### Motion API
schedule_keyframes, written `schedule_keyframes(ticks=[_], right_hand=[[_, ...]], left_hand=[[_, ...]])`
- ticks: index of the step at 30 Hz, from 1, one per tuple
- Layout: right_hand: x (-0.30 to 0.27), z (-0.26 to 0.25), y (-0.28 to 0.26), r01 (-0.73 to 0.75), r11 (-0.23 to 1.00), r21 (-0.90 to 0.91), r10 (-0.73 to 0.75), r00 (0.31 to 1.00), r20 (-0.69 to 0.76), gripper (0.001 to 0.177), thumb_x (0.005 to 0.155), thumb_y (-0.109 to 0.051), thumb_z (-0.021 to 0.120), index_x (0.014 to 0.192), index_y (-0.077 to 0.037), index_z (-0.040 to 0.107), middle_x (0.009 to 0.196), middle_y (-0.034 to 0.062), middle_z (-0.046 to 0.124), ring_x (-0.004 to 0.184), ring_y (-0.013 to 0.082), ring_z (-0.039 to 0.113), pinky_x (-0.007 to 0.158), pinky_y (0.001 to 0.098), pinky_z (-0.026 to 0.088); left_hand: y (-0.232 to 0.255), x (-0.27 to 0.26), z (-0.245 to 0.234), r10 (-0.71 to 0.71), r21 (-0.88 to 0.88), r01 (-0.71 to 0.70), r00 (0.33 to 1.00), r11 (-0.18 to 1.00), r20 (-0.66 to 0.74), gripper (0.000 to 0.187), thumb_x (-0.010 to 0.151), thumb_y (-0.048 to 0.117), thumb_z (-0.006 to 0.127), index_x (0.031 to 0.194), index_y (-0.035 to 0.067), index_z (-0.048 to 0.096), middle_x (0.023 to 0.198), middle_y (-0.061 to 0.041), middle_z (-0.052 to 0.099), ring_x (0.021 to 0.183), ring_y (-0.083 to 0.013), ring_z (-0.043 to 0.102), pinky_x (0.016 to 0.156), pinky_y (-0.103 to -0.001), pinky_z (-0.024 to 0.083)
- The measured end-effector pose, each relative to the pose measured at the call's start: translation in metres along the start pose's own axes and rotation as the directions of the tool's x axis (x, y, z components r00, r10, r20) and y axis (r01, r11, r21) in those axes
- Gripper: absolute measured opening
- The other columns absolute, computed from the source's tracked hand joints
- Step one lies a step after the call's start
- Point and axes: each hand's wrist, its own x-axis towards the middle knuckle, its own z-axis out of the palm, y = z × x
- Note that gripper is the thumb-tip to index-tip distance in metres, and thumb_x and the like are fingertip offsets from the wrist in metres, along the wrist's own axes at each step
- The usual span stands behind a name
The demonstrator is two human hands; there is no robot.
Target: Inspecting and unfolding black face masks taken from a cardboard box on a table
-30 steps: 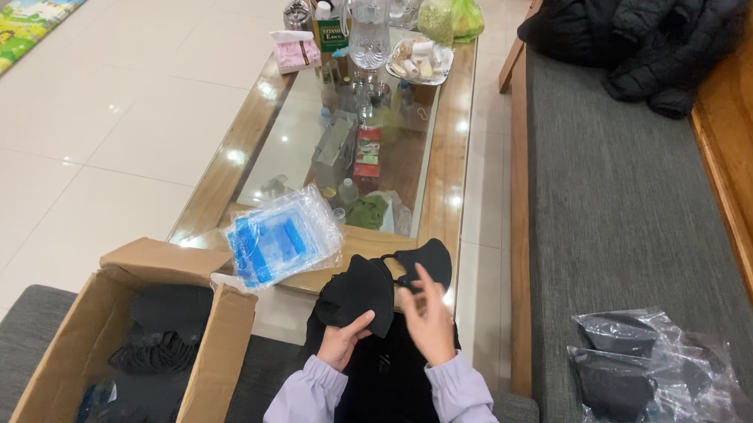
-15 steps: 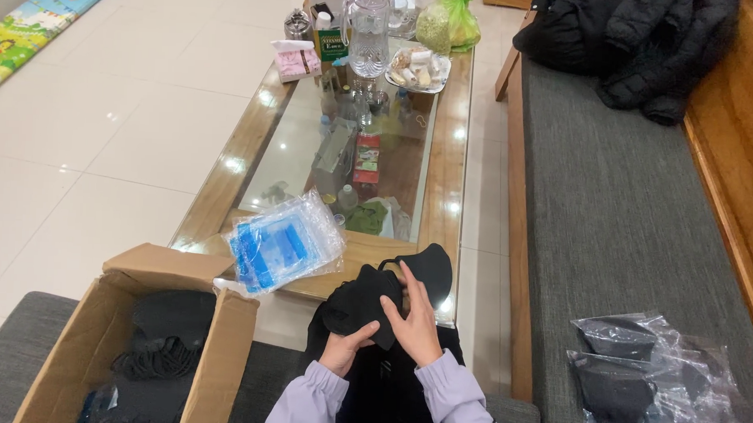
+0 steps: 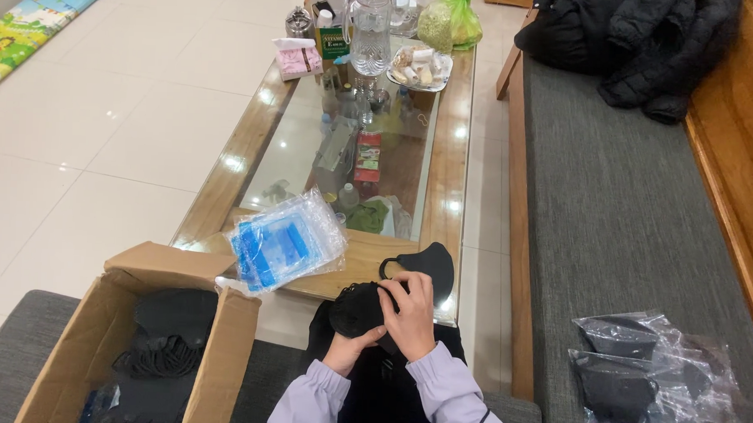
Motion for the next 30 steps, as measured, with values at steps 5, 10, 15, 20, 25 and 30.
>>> schedule_keyframes(ticks=[5, 10, 15, 20, 25, 30], right_hand=[[-0.011, 0.003, -0.002, -0.025, 1.000, 0.012, 0.025, 1.000, 0.019, 0.009, 0.094, -0.015, 0.070, 0.100, -0.009, 0.073, 0.089, 0.0024, 0.065, 0.087, 0.0239, 0.055, 0.079, 0.0363, 0.045], [-0.033, 0.004, -0.006, -0.046, 0.995, 0.087, 0.041, 0.998, 0.057, 0.018, 0.096, -0.012, 0.065, 0.110, -0.004, 0.073, 0.092, 0.0085, 0.066, 0.086, 0.0274, 0.058, 0.078, 0.0388, 0.049], [-0.047, 0.007, -0.003, -0.115, 0.990, 0.086, 0.110, 0.992, 0.055, 0.016, 0.097, -0.011, 0.063, 0.106, -0.004, 0.074, 0.093, 0.0072, 0.075, 0.083, 0.0248, 0.065, 0.073, 0.0373, 0.054], [-0.051, 0.018, 0.025, -0.391, 0.852, 0.347, 0.400, 0.915, 0.050, 0.016, 0.093, -0.010, 0.073, 0.106, -0.004, 0.077, 0.097, 0.0162, 0.076, 0.093, 0.0310, 0.073, 0.086, 0.0399, 0.055], [-0.059, 0.016, 0.072, -0.601, 0.587, 0.543, 0.671, 0.736, 0.089, 0.014, 0.093, -0.010, 0.076, 0.102, 0.001, 0.074, 0.067, 0.0077, 0.069, 0.063, 0.0134, 0.055, 0.068, 0.0351, 0.052], [-0.045, -0.002, 0.096, -0.772, 0.281, 0.570, 0.891, 0.431, 0.144, 0.035, 0.096, -0.011, 0.071, 0.124, 0.008, 0.062, 0.071, 0.0175, 0.070, 0.038, 0.0173, 0.055, 0.031, 0.0241, 0.043]], left_hand=[[0.016, -0.010, 0.009, 0.019, -0.087, -0.022, 0.999, 0.996, -0.034, 0.064, 0.076, 0.003, 0.084, 0.137, 0.009, 0.066, 0.130, -0.011, 0.073, 0.113, -0.0223, 0.069, 0.082, -0.035, 0.060], [-0.018, 0.020, -0.010, 0.032, -0.230, -0.045, 0.998, 0.972, -0.062, 0.048, 0.081, -0.001, 0.080, 0.128, 0.007, 0.070, 0.120, -0.014, 0.077, 0.105, -0.0236, 0.072, 0.077, -0.038, 0.060], [-0.006, 0.011, -0.005, 0.021, -0.269, -0.035, 0.998, 0.962, -0.054, 0.047, 0.081, -0.002, 0.080, 0.127, 0.004, 0.070, 0.122, -0.016, 0.075, 0.111, -0.0279, 0.071, 0.090, -0.044, 0.062], [-0.012, 0.021, -0.006, -0.006, -0.213, -0.020, 0.992, 0.977, -0.123, 0.056, 0.078, -0.001, 0.087, 0.129, 0.011, 0.070, 0.120, -0.011, 0.076, 0.100, -0.0276, 0.075, 0.079, -0.042, 0.063], [0.012, 0.002, 0.000, -0.032, -0.299, -0.012, 0.990, 0.954, -0.140, 0.056, 0.080, -0.006, 0.084, 0.130, 0.015, 0.071, 0.117, -0.014, 0.078, 0.087, -0.0352, 0.078, 0.075, -0.049, 0.067], [0.007, 0.009, -0.013, -0.015, -0.428, -0.033, 0.994, 0.903, -0.109, 0.051, 0.085, -0.005, 0.078, 0.129, 0.022, 0.072, 0.121, -0.007, 0.077, 0.094, -0.0351, 0.077, 0.082, -0.045, 0.067]])
